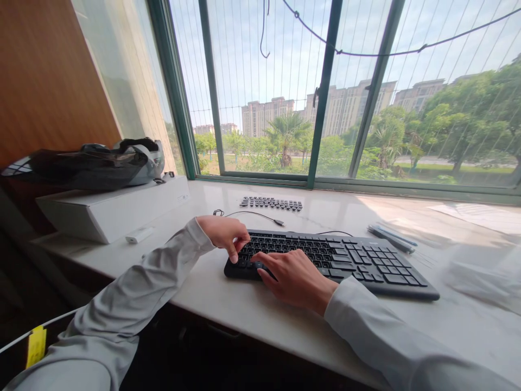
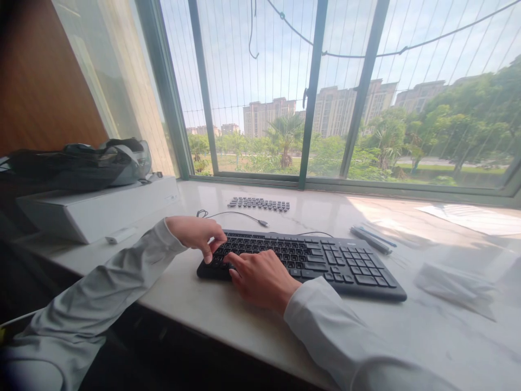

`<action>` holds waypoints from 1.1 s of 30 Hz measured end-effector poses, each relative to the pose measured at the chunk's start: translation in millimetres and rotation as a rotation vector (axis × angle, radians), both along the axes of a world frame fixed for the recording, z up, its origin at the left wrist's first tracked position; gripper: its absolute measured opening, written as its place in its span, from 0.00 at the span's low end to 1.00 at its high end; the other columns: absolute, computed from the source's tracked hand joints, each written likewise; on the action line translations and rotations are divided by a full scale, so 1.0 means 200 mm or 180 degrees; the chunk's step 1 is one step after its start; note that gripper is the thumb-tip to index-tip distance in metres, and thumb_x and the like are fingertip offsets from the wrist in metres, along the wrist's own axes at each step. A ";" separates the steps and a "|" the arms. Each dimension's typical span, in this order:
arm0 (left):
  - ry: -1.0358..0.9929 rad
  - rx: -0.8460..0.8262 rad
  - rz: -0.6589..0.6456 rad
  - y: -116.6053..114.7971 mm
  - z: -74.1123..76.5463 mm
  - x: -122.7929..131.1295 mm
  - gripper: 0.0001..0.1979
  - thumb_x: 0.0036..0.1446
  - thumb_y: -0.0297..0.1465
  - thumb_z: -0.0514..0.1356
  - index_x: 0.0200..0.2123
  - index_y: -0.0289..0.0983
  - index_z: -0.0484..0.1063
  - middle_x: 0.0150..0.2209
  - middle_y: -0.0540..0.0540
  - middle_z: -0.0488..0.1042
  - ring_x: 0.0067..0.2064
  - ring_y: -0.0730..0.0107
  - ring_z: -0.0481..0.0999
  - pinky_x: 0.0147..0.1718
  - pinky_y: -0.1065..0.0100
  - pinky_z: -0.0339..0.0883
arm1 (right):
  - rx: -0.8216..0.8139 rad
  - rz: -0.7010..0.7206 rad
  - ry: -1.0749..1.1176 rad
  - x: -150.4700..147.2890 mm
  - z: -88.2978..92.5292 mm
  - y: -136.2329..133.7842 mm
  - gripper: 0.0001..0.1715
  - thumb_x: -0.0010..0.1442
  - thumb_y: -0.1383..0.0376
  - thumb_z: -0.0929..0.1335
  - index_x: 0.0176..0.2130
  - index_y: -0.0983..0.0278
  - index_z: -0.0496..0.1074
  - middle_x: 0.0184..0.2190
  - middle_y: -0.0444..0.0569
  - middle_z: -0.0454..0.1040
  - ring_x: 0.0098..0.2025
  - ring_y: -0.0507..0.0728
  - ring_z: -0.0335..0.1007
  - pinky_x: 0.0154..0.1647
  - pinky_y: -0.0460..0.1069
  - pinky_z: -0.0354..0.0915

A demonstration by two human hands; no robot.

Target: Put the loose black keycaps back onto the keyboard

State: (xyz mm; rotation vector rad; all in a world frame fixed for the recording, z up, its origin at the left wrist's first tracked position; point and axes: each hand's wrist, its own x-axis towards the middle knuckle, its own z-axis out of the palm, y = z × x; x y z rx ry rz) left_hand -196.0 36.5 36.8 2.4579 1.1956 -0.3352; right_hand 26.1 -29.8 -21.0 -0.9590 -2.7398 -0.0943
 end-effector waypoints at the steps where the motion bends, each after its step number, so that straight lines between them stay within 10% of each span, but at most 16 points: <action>1: 0.0033 0.0047 -0.0005 -0.01 0.00 0.01 0.12 0.40 0.36 0.68 0.22 0.36 0.69 0.22 0.53 0.73 0.24 0.75 0.67 0.23 0.73 0.55 | 0.0011 0.0005 0.0002 0.00 0.00 0.00 0.19 0.66 0.58 0.54 0.54 0.55 0.61 0.39 0.46 0.76 0.35 0.56 0.72 0.30 0.48 0.49; 16: 0.0153 -0.0018 0.0168 -0.01 -0.01 0.00 0.12 0.39 0.36 0.68 0.23 0.36 0.70 0.22 0.53 0.73 0.26 0.75 0.68 0.24 0.74 0.55 | 0.0076 0.0044 -0.0080 0.00 0.01 -0.01 0.19 0.67 0.58 0.53 0.53 0.56 0.62 0.37 0.46 0.76 0.32 0.53 0.71 0.29 0.48 0.49; 23: -0.0928 -0.0510 0.0351 0.06 -0.03 -0.12 0.18 0.40 0.41 0.68 0.24 0.36 0.64 0.21 0.54 0.69 0.20 0.80 0.60 0.19 0.74 0.51 | -0.0027 -0.0034 -0.0091 -0.01 0.02 -0.01 0.19 0.67 0.59 0.54 0.53 0.56 0.62 0.40 0.47 0.76 0.35 0.53 0.72 0.30 0.48 0.51; 33: -0.1006 0.1887 0.1358 0.19 -0.09 -0.15 0.16 0.47 0.43 0.64 0.27 0.36 0.69 0.28 0.50 0.74 0.28 0.72 0.70 0.31 0.70 0.60 | -0.0015 -0.0014 0.0051 0.00 0.03 -0.02 0.19 0.66 0.59 0.55 0.54 0.54 0.62 0.40 0.46 0.76 0.35 0.54 0.73 0.32 0.47 0.53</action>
